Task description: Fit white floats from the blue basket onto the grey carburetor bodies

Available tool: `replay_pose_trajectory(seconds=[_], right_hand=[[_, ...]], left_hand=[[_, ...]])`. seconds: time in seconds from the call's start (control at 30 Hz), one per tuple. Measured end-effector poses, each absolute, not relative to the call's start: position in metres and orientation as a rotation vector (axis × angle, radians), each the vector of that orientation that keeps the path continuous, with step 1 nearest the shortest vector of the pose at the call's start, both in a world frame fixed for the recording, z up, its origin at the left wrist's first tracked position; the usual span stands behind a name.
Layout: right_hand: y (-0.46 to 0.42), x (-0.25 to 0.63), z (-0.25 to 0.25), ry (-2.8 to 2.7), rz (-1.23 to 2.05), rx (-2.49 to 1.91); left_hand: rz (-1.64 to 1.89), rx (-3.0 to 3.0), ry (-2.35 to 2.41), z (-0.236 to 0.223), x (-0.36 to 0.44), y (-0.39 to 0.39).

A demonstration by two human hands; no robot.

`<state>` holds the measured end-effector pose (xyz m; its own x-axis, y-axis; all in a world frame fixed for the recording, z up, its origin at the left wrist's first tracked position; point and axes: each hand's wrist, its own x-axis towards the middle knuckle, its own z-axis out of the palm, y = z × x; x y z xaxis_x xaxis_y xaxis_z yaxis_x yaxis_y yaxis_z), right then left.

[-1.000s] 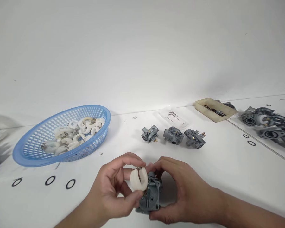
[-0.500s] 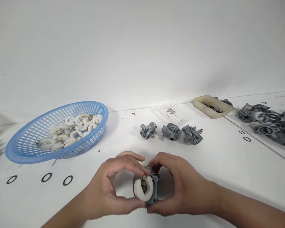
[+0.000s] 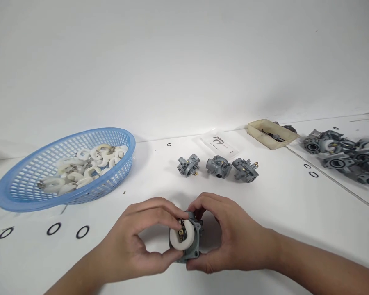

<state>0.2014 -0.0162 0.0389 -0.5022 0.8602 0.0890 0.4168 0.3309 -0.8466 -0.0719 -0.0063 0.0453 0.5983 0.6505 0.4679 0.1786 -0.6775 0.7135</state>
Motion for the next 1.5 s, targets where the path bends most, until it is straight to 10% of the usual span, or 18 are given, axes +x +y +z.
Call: replay_pose_trajectory(seconds=[1.5], right_hand=[[-0.003, 0.220, 0.032, -1.945, 1.204, -0.774]], left_hand=[[0.968, 2.246, 0.546, 0.037, -0.074, -0.011]])
